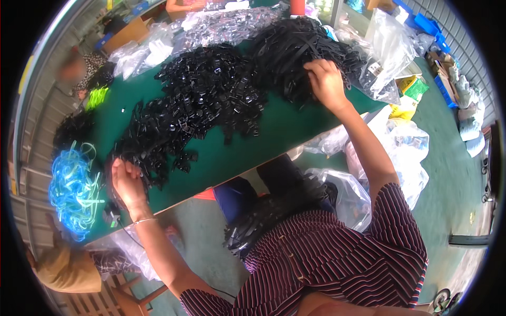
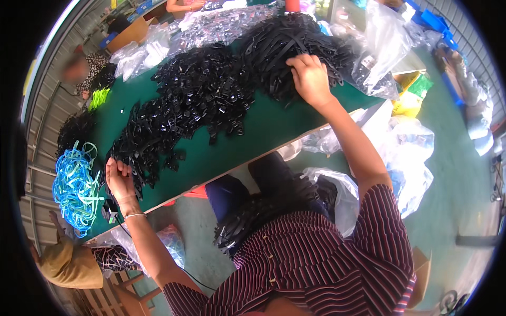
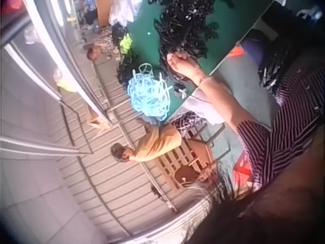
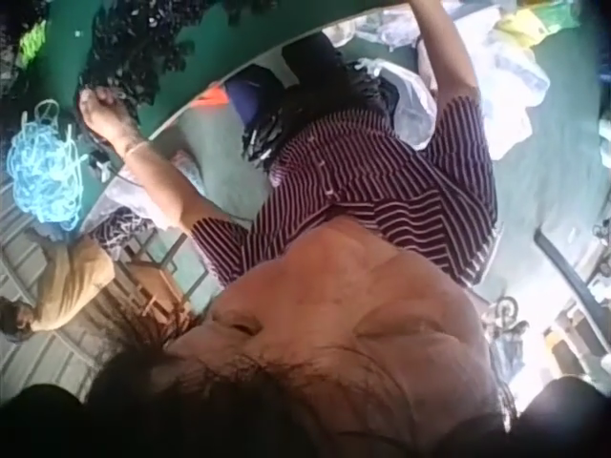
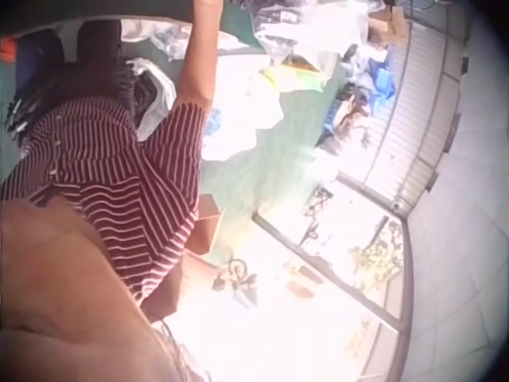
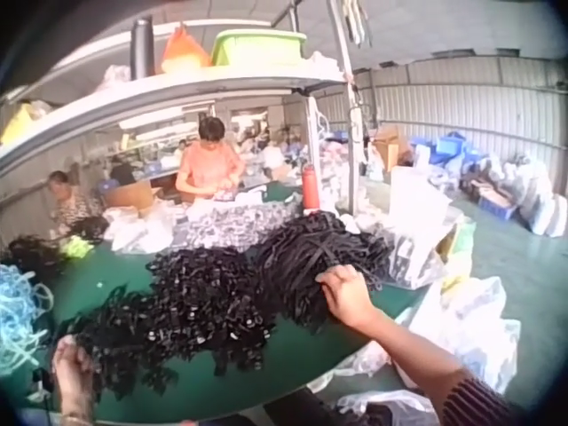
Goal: The person assembles small black plastic components by hand at a workbench.
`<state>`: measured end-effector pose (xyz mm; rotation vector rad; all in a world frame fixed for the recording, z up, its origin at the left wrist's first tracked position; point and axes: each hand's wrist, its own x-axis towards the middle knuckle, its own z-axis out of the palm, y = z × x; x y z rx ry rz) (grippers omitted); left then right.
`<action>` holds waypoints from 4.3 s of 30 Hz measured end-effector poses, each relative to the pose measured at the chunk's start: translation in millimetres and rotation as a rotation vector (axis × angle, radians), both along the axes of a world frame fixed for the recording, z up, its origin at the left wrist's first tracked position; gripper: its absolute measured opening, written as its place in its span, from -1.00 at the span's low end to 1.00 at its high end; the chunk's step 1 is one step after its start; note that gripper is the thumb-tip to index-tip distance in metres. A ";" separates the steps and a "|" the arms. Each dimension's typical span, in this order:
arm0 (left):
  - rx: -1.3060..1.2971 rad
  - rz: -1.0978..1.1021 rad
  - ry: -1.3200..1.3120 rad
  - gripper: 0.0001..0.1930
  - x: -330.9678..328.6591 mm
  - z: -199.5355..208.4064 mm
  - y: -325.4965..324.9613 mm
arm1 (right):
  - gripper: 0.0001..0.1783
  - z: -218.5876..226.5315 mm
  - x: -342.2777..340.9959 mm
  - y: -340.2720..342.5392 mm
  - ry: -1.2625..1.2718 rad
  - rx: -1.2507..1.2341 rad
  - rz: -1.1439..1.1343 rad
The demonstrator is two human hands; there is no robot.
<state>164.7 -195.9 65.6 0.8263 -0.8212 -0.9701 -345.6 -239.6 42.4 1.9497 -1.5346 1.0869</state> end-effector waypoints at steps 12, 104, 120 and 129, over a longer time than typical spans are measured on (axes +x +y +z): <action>-0.045 -0.015 -0.075 -0.93 -13.6 45.1 -7.9 | -0.73 16.3 11.7 -64.0 0.444 0.217 -0.077; 0.288 -0.624 0.379 -0.67 -207.6 -20.4 134.2 | -0.84 22.6 143.7 157.5 -1.132 1.341 0.885; 0.285 -0.648 0.424 -0.67 -199.5 -28.4 137.0 | -0.82 6.5 150.0 153.5 -1.119 1.231 0.927; 0.328 -0.600 0.401 -0.66 -202.7 -26.0 139.6 | -0.83 13.7 148.9 153.9 -1.133 1.267 0.924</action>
